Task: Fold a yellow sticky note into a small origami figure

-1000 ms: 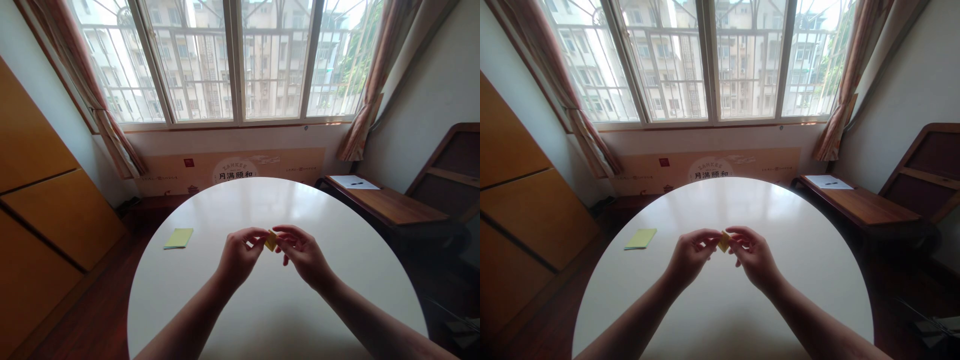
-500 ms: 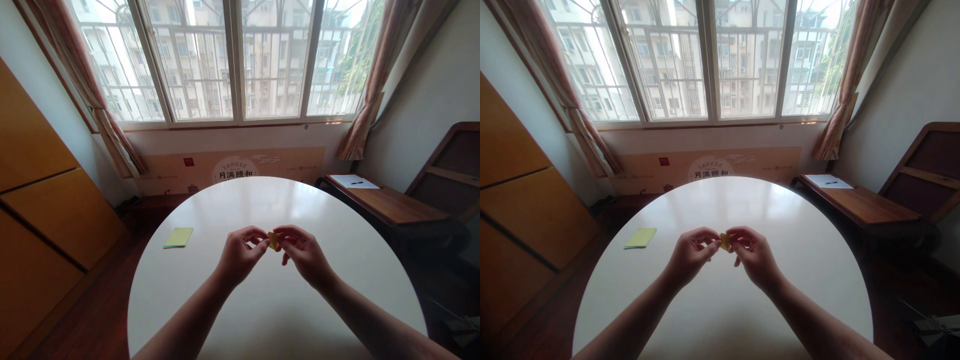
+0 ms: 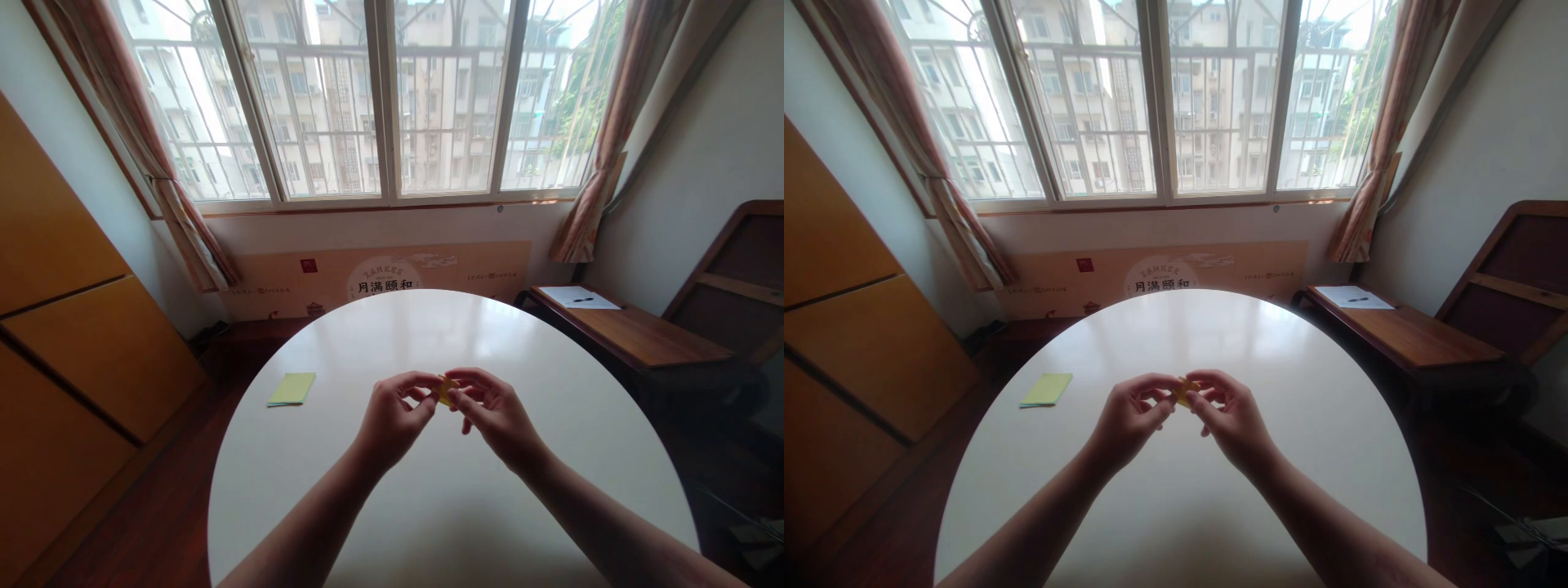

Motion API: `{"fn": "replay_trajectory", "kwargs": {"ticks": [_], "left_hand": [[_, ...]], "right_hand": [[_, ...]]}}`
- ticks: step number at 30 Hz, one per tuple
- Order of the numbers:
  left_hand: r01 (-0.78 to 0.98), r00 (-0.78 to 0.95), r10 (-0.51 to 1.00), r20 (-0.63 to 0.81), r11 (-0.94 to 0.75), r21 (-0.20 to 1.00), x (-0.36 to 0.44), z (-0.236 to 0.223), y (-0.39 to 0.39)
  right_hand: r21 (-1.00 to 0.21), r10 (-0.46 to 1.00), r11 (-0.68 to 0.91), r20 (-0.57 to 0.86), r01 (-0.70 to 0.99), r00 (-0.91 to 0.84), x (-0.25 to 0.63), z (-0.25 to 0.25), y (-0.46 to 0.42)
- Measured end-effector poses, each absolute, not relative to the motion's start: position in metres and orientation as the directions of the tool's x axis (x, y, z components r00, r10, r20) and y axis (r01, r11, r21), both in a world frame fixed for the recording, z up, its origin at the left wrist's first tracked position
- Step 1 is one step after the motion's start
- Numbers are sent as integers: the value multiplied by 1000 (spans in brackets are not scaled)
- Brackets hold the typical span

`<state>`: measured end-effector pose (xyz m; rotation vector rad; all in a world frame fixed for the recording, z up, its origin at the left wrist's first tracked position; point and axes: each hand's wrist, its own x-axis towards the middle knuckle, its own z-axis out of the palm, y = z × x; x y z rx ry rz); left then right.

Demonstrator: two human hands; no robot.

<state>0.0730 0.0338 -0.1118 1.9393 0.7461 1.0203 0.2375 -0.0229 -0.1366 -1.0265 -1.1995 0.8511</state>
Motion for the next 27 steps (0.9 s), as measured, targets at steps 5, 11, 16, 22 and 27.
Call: {"fn": "replay_trajectory", "kwargs": {"ticks": [5, 11, 16, 22, 27], "left_hand": [[155, 507, 744, 435, -576, 803, 73, -111, 30], [170, 515, 711, 479, -632, 756, 73, -109, 28], [172, 508, 713, 484, -634, 754, 74, -108, 27], [126, 505, 733, 455, -585, 801, 75, -110, 26], [84, 521, 729, 443, -561, 824, 77, -114, 27]], "right_hand": [[-948, 928, 312, 320, 69, 190, 235, -135, -24], [-928, 907, 321, 359, 189, 220, 234, -136, -24], [-896, 889, 338, 404, 288, 216, 236, -139, -23], [-895, 895, 343, 403, 284, 190, 235, -137, -24], [-890, 887, 345, 413, 298, 207, 237, -138, -23]]}}
